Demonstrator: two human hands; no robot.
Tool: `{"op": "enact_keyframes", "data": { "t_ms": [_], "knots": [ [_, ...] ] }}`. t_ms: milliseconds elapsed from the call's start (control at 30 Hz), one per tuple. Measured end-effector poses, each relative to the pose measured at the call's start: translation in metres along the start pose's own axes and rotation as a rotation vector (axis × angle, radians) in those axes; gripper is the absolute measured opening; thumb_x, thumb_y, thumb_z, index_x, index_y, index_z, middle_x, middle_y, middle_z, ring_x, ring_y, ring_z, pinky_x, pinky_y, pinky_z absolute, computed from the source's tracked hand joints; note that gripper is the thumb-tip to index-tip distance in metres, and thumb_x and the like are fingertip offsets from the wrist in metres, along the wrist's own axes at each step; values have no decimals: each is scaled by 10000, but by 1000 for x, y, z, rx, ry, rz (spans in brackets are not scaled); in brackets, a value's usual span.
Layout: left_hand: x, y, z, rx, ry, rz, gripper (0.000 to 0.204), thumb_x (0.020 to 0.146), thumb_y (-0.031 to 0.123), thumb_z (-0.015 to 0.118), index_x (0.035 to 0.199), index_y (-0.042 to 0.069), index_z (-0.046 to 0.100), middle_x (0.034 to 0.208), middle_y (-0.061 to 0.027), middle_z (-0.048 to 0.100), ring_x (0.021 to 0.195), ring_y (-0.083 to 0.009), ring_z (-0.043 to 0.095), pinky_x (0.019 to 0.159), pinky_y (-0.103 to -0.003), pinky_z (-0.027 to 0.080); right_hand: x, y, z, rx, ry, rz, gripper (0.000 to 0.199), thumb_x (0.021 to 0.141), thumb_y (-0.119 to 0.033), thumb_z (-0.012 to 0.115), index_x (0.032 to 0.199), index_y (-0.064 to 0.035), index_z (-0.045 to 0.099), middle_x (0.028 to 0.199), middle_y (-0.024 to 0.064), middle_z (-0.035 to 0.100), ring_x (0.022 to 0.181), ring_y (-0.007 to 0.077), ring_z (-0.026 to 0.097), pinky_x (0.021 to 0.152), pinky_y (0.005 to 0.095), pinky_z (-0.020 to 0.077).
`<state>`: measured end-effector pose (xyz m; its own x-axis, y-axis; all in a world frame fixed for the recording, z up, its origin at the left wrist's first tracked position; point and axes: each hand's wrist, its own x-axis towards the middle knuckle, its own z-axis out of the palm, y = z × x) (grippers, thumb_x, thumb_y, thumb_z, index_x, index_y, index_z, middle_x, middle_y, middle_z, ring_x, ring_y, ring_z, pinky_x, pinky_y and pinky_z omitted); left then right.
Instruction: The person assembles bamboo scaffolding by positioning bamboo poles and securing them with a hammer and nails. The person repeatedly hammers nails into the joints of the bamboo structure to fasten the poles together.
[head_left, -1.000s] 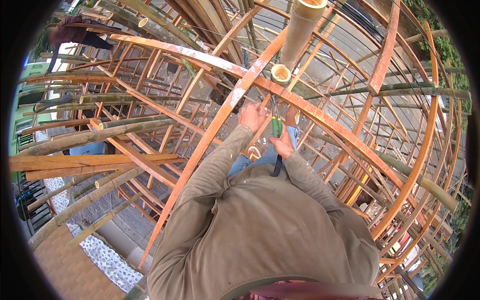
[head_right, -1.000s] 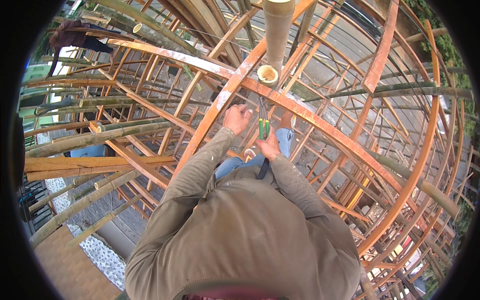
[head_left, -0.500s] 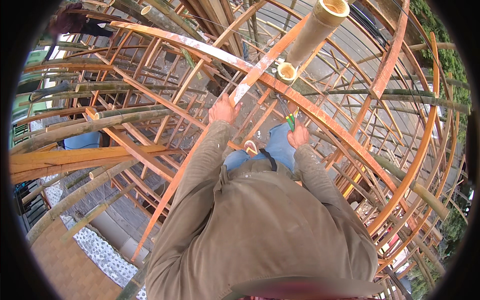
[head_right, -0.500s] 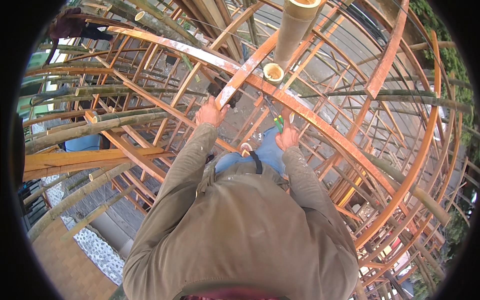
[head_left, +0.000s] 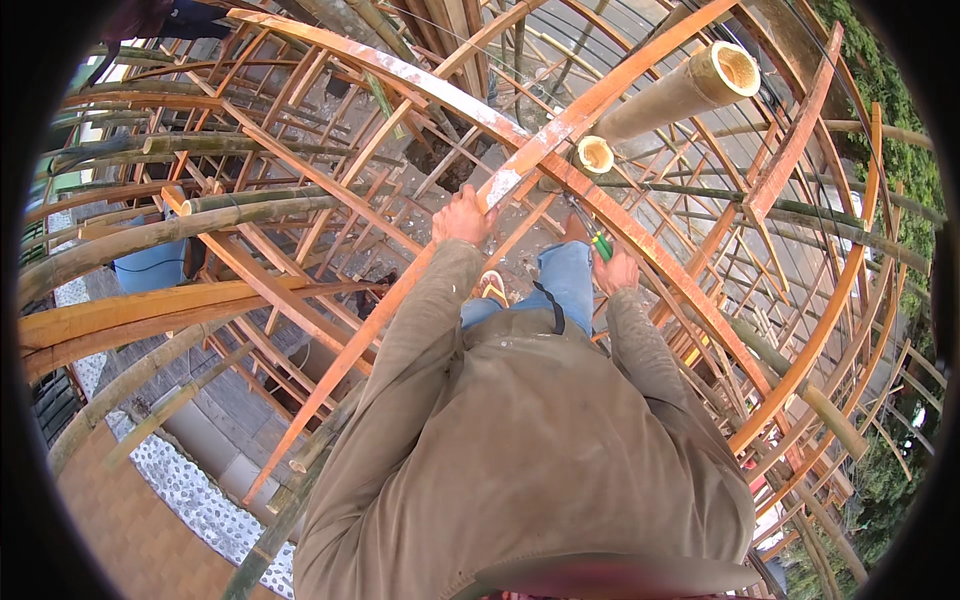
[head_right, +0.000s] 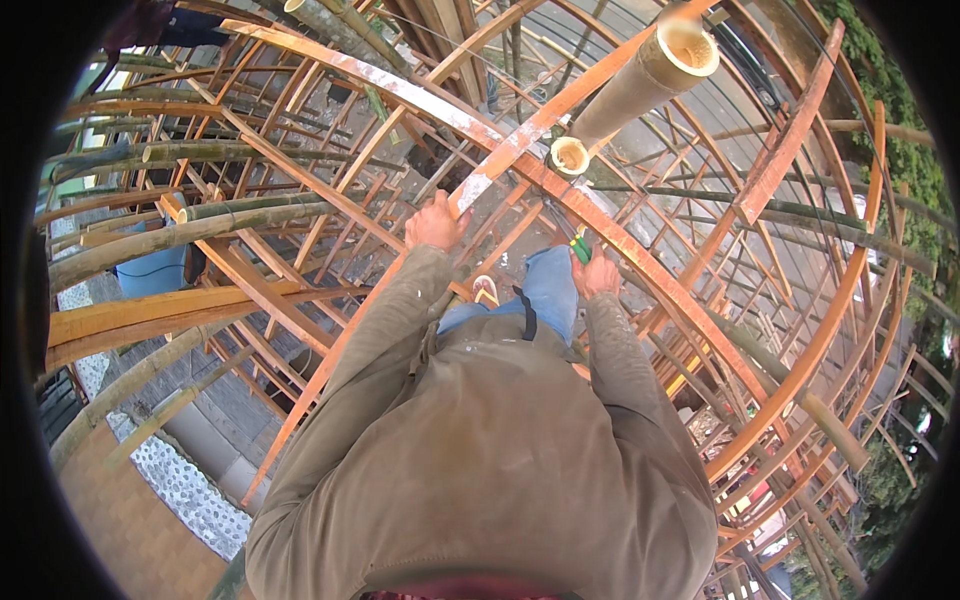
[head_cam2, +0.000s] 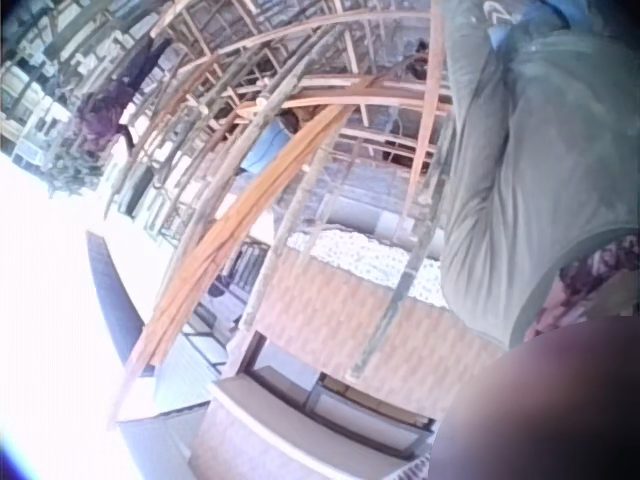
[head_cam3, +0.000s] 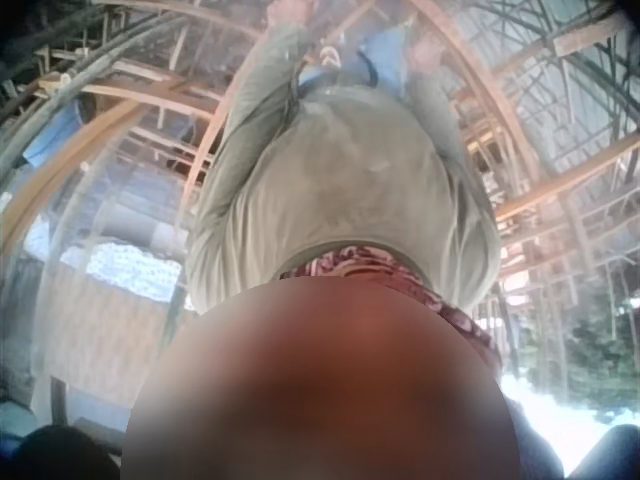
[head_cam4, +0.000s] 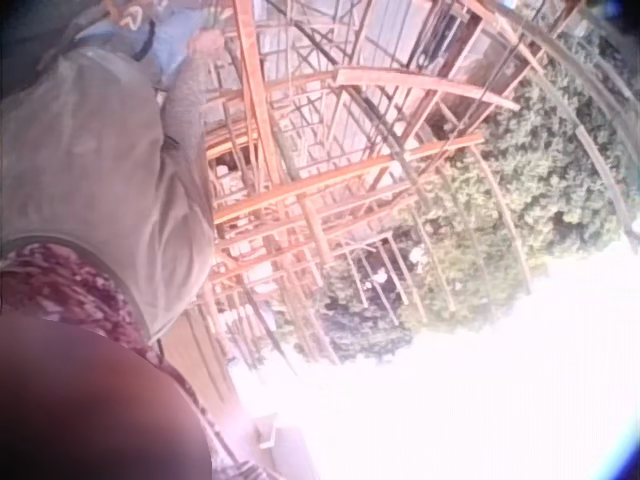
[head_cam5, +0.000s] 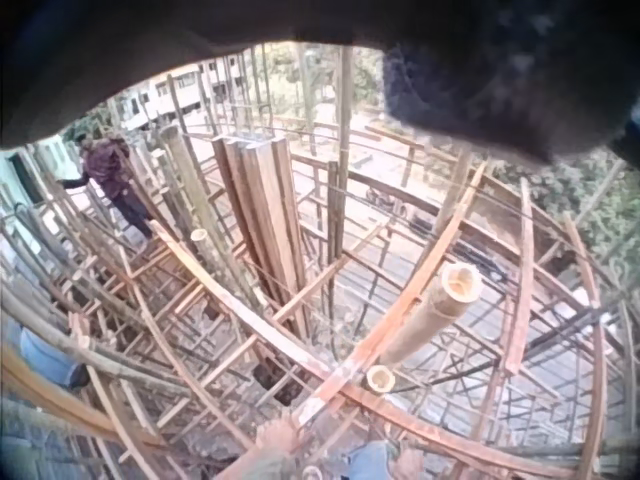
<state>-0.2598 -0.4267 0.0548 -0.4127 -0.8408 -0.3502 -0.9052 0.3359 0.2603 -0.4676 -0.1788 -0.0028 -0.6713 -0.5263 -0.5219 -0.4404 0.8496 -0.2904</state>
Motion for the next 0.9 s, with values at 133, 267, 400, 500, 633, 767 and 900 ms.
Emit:
{"op": "enact_keyframes", "data": {
  "t_ms": [133, 267, 400, 500, 633, 767, 900],
  "knots": [
    [3, -3, 8, -20, -22, 14, 540, 836, 509, 736, 1097, 71, 557, 997, -193, 710, 889, -395, 719, 766, -516, 558, 24, 8, 7, -30, -29, -32, 574, 907, -542, 645, 1196, -46, 631, 1024, 314, 689, 1007, 498, 657, 881, 556, 521],
    [0, -8, 10, -57, -9, 22, 554, 838, 501, 738, 1124, 64, 551, 1002, -187, 704, 896, -388, 719, 759, -509, 563, 32, 21, 28, 121, 86, -230, 439, 925, -422, 667, 1108, -24, 647, 903, 293, 687, 876, 492, 665, 751, 564, 506],
    [-8, -8, 7, -90, 20, 20, 597, 809, 442, 770, 1209, 65, 537, 1023, -180, 690, 912, -374, 717, 768, -495, 566, 49, 41, 50, 179, 40, -280, 396, 962, -342, 643, 1124, 19, 644, 921, 277, 689, 856, 469, 666, 760, 539, 510],
    [-9, -9, 9, -60, 24, 68, 605, 841, 458, 737, 1224, 37, 533, 1007, -182, 691, 880, -359, 724, 729, -477, 566, 52, 36, 74, 124, 235, -327, 396, 967, -315, 649, 1167, 26, 626, 952, 258, 689, 894, 457, 654, 783, 482, 515],
    [-7, -13, 16, -94, 20, 63, 611, 834, 436, 744, 1226, 25, 519, 999, -188, 686, 883, -368, 719, 737, -474, 563, 51, -17, 86, 204, 112, -325, 372, 966, -303, 653, 1140, 24, 623, 929, 243, 681, 867, 433, 652, 756, 467, 512],
    [-7, -17, 22, -116, 40, 98, 642, 818, 421, 772, 1243, 26, 498, 1031, -202, 674, 915, -381, 706, 758, -494, 553, 38, -68, 79, 257, -20, -365, 348, 964, -291, 657, 1112, 22, 620, 905, 228, 674, 840, 408, 649, 729, 451, 508],
    [-7, -18, 20, -120, -18, 79, 680, 828, 462, 762, 1283, 21, 516, 1053, -197, 678, 983, -372, 683, 802, -491, 525, 32, -99, 79, 303, -145, -404, 326, 962, -280, 661, 1085, 19, 617, 882, 213, 666, 813, 383, 646, 702, 436, 504]
  ]
}}
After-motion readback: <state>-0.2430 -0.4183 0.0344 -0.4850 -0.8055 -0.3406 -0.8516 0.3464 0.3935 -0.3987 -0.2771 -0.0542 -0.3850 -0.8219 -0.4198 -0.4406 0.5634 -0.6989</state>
